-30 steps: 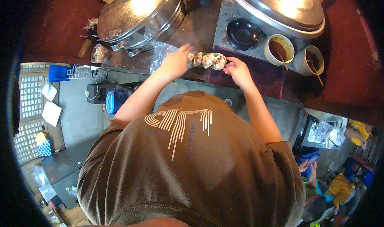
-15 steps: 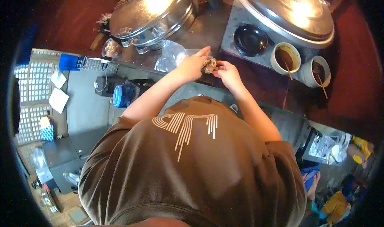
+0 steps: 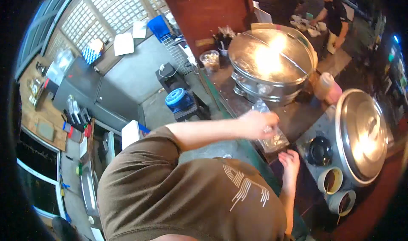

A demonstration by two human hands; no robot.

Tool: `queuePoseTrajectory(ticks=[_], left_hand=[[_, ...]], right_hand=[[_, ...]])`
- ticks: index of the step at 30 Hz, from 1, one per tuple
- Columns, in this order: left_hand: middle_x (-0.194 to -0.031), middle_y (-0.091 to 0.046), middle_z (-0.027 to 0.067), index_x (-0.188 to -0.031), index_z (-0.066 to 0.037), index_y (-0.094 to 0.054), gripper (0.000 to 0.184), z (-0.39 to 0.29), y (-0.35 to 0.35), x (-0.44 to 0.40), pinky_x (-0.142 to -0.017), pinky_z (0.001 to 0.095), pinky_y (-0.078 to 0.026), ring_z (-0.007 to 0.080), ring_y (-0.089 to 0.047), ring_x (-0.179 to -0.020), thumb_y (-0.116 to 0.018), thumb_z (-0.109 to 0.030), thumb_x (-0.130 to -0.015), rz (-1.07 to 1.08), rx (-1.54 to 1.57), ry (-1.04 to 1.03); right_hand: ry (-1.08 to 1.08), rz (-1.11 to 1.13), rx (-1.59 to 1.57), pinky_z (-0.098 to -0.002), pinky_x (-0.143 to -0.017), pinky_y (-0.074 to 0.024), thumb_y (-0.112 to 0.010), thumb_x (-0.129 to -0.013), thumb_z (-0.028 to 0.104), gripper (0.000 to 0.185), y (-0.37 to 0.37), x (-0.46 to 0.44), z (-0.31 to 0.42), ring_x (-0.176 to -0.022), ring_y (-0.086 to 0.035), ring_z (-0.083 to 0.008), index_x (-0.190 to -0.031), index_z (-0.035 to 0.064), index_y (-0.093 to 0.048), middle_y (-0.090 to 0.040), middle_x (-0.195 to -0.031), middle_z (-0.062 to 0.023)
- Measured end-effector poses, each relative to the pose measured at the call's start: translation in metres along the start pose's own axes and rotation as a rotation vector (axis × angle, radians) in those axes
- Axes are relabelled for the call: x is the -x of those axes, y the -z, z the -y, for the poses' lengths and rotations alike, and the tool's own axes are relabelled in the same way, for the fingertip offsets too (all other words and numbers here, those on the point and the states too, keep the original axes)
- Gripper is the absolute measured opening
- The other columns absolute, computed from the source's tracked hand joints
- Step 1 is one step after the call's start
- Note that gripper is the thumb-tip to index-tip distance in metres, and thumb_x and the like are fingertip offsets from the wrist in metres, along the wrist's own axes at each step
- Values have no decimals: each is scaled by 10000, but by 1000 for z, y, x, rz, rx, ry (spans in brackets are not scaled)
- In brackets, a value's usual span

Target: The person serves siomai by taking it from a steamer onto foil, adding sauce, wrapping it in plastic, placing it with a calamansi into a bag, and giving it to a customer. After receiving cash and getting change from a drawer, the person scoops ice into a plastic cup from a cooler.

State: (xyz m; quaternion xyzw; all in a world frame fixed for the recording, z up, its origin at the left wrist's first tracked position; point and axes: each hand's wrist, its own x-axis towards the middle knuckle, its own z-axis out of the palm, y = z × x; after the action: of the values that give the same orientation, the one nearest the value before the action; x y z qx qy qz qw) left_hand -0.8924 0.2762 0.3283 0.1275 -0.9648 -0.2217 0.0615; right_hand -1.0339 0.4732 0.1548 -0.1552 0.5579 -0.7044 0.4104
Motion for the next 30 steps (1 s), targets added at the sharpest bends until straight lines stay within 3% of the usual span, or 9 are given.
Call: queuePoseTrajectory(ticks=[2, 4, 9, 10, 12, 13, 18, 20, 30], left_hand=[[-985, -640, 87, -958, -133, -609, 210, 49, 59, 7, -712, 429, -509, 292, -637, -826, -616, -258, -790, -209, -138, 56], [-876, -647, 102, -928, -129, -645, 171, 96, 137, 18, -733, 399, -500, 272, -634, -831, -610, -229, -795, -464, -199, 334], [-854, -647, 169, -794, -50, -641, 195, 239, 373, 29, -748, 412, -499, 311, -622, -873, -556, -226, -801, -916, -1145, 106], [-874, -646, 140, -808, -70, -654, 205, 282, 425, 19, -749, 460, -480, 297, -614, -919, -568, -255, -790, -945, -1341, 62], [-1250, -471, 166, -1173, -42, -534, 437, 281, 476, 21, -884, 425, -404, 304, -452, -1127, -573, -259, -796, -942, -1472, 285], [-1229, -474, 161, -1139, -37, -548, 399, 284, 494, 21, -870, 412, -410, 297, -460, -1112, -561, -243, -799, -966, -1529, 221], [-1039, -576, 112, -929, -76, -642, 214, 313, 537, 3, -830, 381, -421, 252, -522, -1003, -530, -182, -780, -940, -1609, 161], [-958, -609, 87, -851, -98, -663, 174, 308, 533, 2, -825, 374, -421, 237, -542, -961, -524, -163, -769, -820, -1525, 226], [-864, -626, 6, -777, -168, -658, 126, 291, 539, 24, -820, 404, -390, 194, -546, -941, -538, -175, -742, -1045, -1475, 100]], right_hand=[[19, -79, 63, -273, -743, -512, -493, -807, 32, 205, 2, 21, 23, -825, -629, -203, -1008, 14, -532, -623, -933, -148], [29, -174, 117, -246, -667, -488, -487, -775, 10, 181, 13, 29, 25, -759, -610, -172, -942, 31, -553, -618, -878, -110], [-22, -399, 204, -212, -563, -434, -527, -792, 36, 132, 15, 39, 21, -634, -579, -112, -895, 86, -591, -632, -793, -47], [-1, -425, 231, -208, -549, -423, -546, -797, 48, 110, 4, 39, 23, -626, -571, -99, -886, 89, -597, -627, -779, -34], [107, -413, 311, -203, -561, -418, -544, -803, 30, 106, -37, 40, 38, -631, -560, -89, -882, 79, -595, -616, -772, -27], [176, -400, 361, -200, -568, -415, -538, -807, 20, 102, -59, 38, 44, -639, -556, -87, -878, 69, -592, -610, -769, -26], [451, -369, 431, -205, -648, -432, -502, -842, -48, 86, -161, 33, 59, -689, -542, -90, -865, 1, -569, -581, -763, -33], [469, -338, 393, -211, -664, -441, -498, -847, -53, 87, -178, 33, 54, -691, -543, -91, -865, -3, -566, -580, -768, -36], [425, -361, 441, -221, -677, -466, -491, -842, -64, 80, -207, 52, 51, -732, -567, -100, -854, -17, -554, -595, -797, -47]])
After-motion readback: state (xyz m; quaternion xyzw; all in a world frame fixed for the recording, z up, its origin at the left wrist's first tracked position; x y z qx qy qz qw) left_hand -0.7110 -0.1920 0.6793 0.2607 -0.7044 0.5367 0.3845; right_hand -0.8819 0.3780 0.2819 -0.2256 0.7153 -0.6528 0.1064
